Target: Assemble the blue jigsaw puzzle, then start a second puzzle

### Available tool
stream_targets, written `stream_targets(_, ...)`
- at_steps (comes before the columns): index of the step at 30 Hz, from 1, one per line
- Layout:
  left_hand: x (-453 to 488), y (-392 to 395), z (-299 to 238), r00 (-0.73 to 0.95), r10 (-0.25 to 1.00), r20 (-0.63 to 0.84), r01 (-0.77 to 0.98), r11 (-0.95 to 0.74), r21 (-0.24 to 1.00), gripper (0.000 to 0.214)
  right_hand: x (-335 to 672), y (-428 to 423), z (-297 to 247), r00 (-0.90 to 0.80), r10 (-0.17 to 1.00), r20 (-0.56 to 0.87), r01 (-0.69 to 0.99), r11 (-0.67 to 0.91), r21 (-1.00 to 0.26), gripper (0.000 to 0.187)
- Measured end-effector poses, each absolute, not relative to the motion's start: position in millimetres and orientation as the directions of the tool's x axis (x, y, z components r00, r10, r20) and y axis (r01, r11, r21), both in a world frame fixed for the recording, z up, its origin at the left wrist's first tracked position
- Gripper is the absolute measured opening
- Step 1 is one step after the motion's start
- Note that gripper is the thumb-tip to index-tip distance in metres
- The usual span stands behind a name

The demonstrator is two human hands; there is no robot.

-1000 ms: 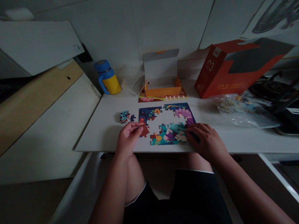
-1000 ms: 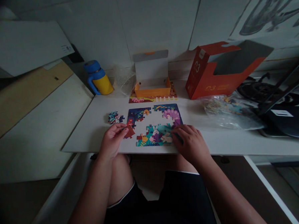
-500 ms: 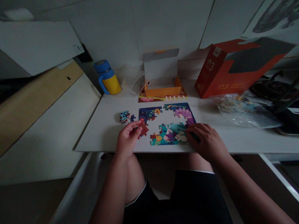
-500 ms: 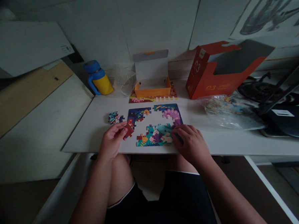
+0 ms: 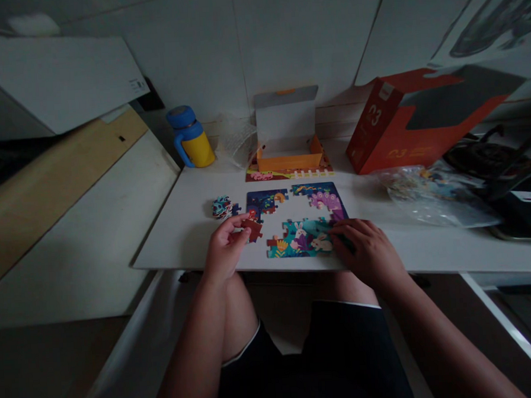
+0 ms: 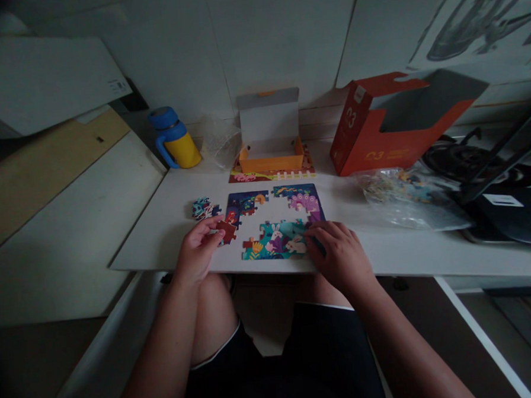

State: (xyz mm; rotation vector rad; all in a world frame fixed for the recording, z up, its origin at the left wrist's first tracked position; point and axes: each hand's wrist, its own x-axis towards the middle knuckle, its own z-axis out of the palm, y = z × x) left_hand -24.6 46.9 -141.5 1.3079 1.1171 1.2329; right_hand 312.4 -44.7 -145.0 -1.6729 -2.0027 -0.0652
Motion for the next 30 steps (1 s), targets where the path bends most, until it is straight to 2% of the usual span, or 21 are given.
stream_targets(10, -19.6, 47.3, -138.6, 0.032, 0.994, 0.102, -0.006, -0.102, 0.995, 0.030, 312.2, -45.2, -145.9, -0.096, 0.902, 0.421, 0.928, 0.234, -0.289, 0.021)
stream_targets(30, -16.5, 46.6, -139.8, 0.043, 0.989, 0.144, -0.017, -0.144, 0.989, 0.028, 311.3, -45.4, -143.0, -0.095, 0.910, 0.404, 0.932, 0.224, -0.286, 0.022)
